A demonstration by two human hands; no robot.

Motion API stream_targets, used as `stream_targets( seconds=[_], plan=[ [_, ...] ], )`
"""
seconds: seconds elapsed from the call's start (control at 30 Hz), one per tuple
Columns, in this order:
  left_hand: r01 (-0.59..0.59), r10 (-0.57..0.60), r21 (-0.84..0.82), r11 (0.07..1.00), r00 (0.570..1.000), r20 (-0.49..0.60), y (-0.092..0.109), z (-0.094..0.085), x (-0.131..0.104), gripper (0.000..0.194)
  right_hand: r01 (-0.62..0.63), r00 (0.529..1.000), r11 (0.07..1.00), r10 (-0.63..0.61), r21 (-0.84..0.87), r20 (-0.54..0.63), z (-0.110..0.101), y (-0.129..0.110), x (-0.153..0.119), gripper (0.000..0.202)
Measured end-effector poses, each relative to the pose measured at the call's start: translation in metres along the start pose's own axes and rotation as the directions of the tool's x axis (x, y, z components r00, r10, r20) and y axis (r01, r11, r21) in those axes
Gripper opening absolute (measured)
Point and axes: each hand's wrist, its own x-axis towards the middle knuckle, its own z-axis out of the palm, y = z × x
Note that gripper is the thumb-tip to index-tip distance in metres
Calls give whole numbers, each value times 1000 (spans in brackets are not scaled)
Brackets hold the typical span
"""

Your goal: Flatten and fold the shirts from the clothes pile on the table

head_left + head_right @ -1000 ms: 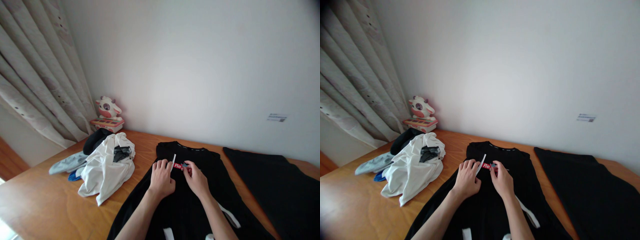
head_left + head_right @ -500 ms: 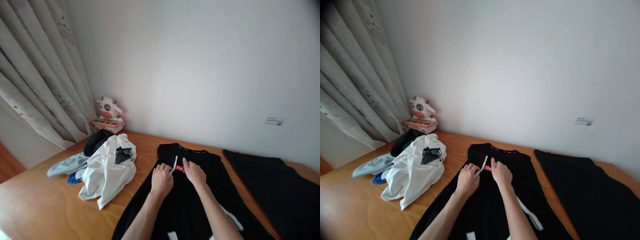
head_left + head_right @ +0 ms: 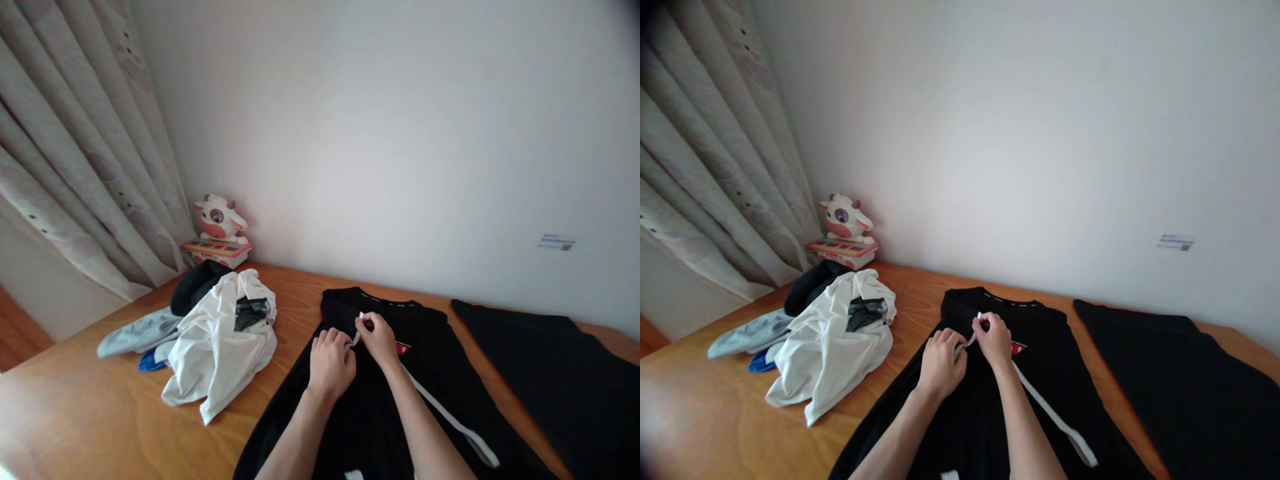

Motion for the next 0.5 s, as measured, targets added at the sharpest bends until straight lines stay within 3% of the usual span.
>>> stream_targets(
  seconds=[0.27, 0.37, 0.5],
  plan=[
    [-117, 107, -113, 987, 990, -94, 3, -5, -3, 16, 2, 983, 971, 41, 237, -177, -10, 2, -13, 25],
    [-151, 137, -144, 978, 985, -103, 4, -7, -4, 14, 20, 989, 969, 16, 247, -146, -16, 1, -15, 26],
    [-170, 156, -172, 970, 983, -94, 5, -8, -3, 12, -21, 995, 992, 33, 127, -95, -18, -1, -16, 37]
  ],
)
